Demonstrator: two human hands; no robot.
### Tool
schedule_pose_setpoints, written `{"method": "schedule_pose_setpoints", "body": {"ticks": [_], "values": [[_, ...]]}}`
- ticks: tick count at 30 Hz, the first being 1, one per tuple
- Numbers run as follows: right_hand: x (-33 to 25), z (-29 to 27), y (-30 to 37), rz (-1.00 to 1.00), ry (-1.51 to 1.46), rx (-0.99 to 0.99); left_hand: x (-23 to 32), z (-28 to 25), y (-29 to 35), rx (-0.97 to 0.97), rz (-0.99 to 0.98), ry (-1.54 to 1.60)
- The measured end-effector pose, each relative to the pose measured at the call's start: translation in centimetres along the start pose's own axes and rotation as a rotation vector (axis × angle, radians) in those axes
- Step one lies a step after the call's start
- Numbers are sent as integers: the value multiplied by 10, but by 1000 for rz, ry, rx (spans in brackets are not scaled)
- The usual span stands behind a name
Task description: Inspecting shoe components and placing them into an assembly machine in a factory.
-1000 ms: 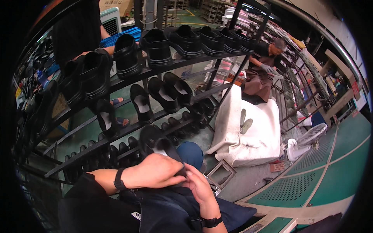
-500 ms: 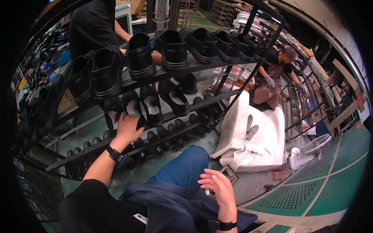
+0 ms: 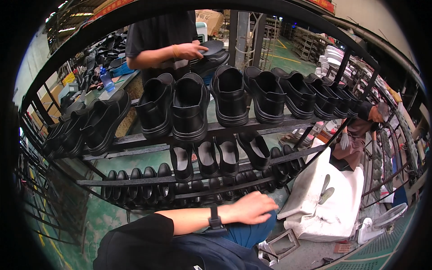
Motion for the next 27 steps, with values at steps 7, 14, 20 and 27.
{"method": "schedule_pose_setpoints", "body": {"ticks": [7,14,20,27], "values": [[33,-76,-9,-115,-130,271,-12,66,23,-68,-42,-20],[77,-148,-29,-206,-302,592,17,61,-20,-79,142,23],[321,-287,212,586,1021,1229,38,88,-28,-146,54,-28],[381,-333,242,909,416,1336,101,130,-32,-280,181,-103]]}}
Point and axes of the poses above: each hand's wrist, its own y-axis away from the middle knuckle, its own z-axis out of the palm, x = y × z, the point moved 6 cm from there along -y, towards the middle knuckle, and after that the axes turned 12 degrees about y, right-handed, at the moved point
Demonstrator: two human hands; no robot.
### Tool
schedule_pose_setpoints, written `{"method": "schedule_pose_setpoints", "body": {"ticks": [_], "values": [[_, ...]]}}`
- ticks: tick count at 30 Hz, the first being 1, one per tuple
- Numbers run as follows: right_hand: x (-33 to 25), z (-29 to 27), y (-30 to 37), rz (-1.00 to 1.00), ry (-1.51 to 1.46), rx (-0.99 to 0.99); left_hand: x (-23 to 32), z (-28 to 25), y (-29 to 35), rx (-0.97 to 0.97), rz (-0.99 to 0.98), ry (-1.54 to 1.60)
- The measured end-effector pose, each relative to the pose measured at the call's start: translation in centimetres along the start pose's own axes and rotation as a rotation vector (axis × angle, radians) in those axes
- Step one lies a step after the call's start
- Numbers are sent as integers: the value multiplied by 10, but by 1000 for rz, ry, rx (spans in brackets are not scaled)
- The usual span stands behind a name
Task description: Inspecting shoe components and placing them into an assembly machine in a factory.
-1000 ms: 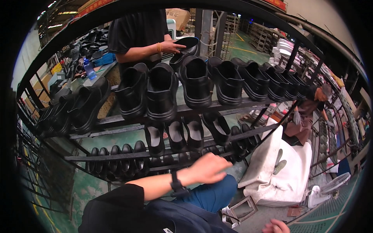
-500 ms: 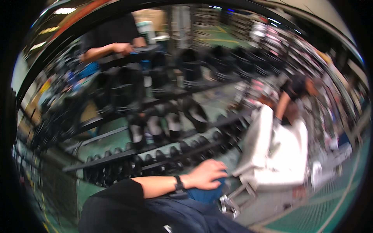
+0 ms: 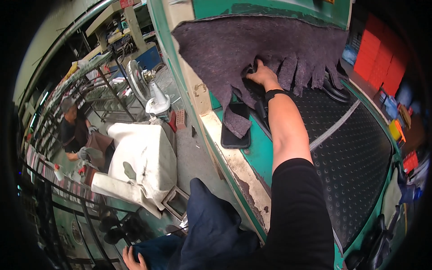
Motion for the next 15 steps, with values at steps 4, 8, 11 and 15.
{"method": "schedule_pose_setpoints", "body": {"ticks": [4,8,11,15], "values": [[-18,-4,6,-17,47,-164,-9,-3,9,38,-6,-29],[-15,7,8,33,82,-160,6,-5,-5,18,31,-24],[-18,-3,32,70,87,-178,0,-14,-4,47,53,-50],[-3,-28,85,-46,122,-173,-10,-21,-8,-28,155,86]]}}
Point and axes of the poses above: each hand's wrist, its own y-axis away from the middle knuckle, its own z-axis out of the palm, x = y × z, the point moved 6 cm from there along -y, towards the middle knuckle, and after that the axes turned 12 degrees about y, right-handed, at the moved point
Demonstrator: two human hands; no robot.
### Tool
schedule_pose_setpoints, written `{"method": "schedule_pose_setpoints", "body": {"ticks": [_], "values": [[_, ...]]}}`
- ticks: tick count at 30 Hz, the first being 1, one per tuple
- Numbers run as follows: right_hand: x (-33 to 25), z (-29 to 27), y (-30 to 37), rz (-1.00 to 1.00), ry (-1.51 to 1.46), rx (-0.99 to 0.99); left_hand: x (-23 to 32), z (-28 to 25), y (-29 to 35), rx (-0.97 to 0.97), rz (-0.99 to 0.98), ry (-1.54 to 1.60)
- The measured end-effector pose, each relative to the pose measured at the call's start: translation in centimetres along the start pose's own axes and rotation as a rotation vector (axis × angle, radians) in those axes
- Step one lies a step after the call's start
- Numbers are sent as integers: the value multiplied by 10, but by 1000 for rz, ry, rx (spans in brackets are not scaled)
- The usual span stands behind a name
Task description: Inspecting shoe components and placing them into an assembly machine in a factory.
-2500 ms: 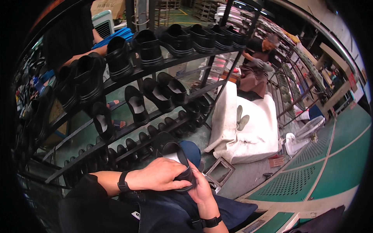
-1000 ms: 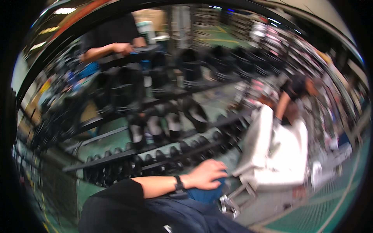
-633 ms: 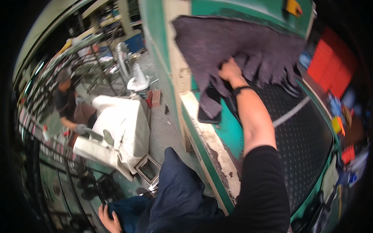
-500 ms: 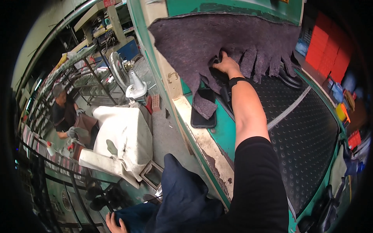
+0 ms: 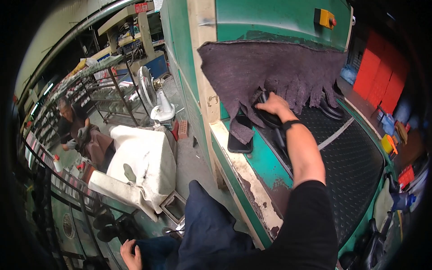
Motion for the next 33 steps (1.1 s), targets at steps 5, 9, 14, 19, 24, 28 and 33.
{"method": "schedule_pose_setpoints", "body": {"ticks": [5,9,14,19,24,28,33], "values": [[64,-9,103,-74,-229,111,-6,10,-7,-122,-215,502],[125,-8,174,107,-593,74,-47,61,4,-204,-343,1076],[109,-44,282,257,-1598,1,63,76,-40,-516,-238,1382],[-75,-54,350,-181,-1997,-185,168,74,-54,-954,-26,1991],[-180,31,365,-389,-2185,-579,162,51,-28,-1005,-180,2009],[-241,174,390,-107,-2040,-1004,97,67,40,-821,-900,2046],[-278,265,418,205,-1765,-1268,37,113,86,-275,-1295,2217]]}}
Point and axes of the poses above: each hand's wrist, its own y-axis away from the middle knuckle, its own z-axis out of the palm, x = y × z, the point moved 6 cm from there along -y, towards the middle knuckle, and after that the axes turned 12 degrees about y, right-handed, at the moved point
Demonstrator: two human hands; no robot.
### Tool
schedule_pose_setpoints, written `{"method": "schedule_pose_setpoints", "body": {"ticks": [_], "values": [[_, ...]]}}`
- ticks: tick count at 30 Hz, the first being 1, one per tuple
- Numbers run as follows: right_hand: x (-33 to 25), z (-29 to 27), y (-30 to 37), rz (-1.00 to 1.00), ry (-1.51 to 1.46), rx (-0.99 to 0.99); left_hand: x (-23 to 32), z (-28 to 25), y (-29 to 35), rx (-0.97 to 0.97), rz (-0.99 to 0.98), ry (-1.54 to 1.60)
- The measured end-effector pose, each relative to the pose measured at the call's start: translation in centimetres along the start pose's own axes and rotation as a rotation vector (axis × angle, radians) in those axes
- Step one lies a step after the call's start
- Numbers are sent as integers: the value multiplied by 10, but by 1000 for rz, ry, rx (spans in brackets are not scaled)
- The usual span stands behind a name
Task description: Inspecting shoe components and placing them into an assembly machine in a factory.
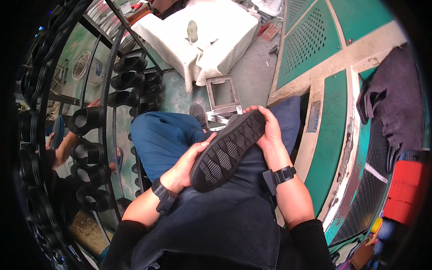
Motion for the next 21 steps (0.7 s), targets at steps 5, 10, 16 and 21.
{"method": "schedule_pose_setpoints", "body": {"ticks": [5,10,16,21], "values": [[29,-15,-42,133,37,49,10,-11,-21,-33,-39,129],[40,6,-50,116,82,-32,25,5,-2,106,49,-61],[40,32,-49,135,197,-151,26,-12,11,136,96,-180],[28,78,-59,85,788,-260,76,-19,-40,217,183,-537]]}}
Point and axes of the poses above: each hand's wrist, its own y-axis away from the middle knuckle, its own z-axis out of the palm, x = y × z, the point moved 6 cm from there along -y, towards the middle knuckle, and after that the axes turned 12 degrees about y, right-handed, at the moved point
